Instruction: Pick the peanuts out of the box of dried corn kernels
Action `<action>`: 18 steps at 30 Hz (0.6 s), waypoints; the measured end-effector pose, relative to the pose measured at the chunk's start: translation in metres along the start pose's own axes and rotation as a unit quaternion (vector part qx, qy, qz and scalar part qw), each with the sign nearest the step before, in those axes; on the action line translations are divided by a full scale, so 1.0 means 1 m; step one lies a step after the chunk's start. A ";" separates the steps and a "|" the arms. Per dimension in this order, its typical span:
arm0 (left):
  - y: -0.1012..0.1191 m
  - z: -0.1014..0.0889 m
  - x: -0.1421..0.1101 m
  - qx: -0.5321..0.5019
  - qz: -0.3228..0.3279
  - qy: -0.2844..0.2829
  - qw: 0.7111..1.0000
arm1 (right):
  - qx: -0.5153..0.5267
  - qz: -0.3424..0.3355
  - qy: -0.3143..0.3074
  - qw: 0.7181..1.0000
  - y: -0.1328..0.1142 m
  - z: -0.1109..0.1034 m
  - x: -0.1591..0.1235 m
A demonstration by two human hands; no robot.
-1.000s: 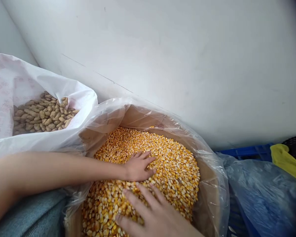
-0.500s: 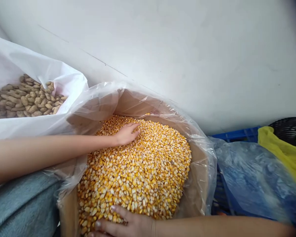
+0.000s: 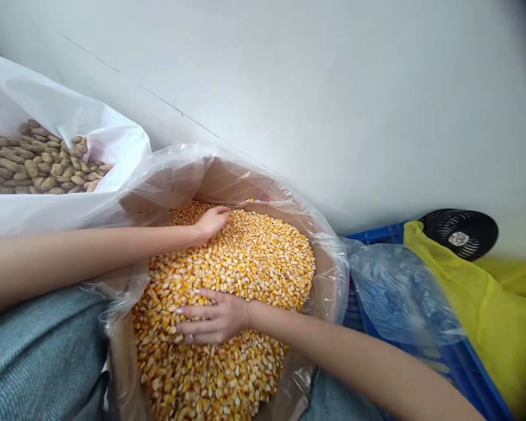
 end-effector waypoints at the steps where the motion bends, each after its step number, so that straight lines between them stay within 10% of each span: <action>1: 0.001 -0.001 0.001 0.004 0.006 0.001 1.000 | -0.006 0.002 -0.004 1.000 0.007 0.005 0.000; 6: 0.007 -0.013 0.012 0.079 0.092 0.001 0.993 | -0.017 0.037 -0.075 0.996 0.054 0.037 0.000; 11: 0.015 -0.023 0.019 0.235 0.271 -0.006 0.933 | 0.014 0.140 -0.286 0.948 0.125 0.068 0.009; 18: 0.015 -0.025 0.027 0.301 0.328 -0.005 0.895 | -0.002 0.334 -0.249 0.909 0.177 0.021 0.021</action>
Point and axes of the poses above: each hand's wrist, its own x-axis towards the middle knuckle, its own z-axis out of the palm, y = z × x, the point moved 5 cm from there along x, towards the middle knuckle, and after that the axes turned 13 degrees about z, right-handed, at the moved point
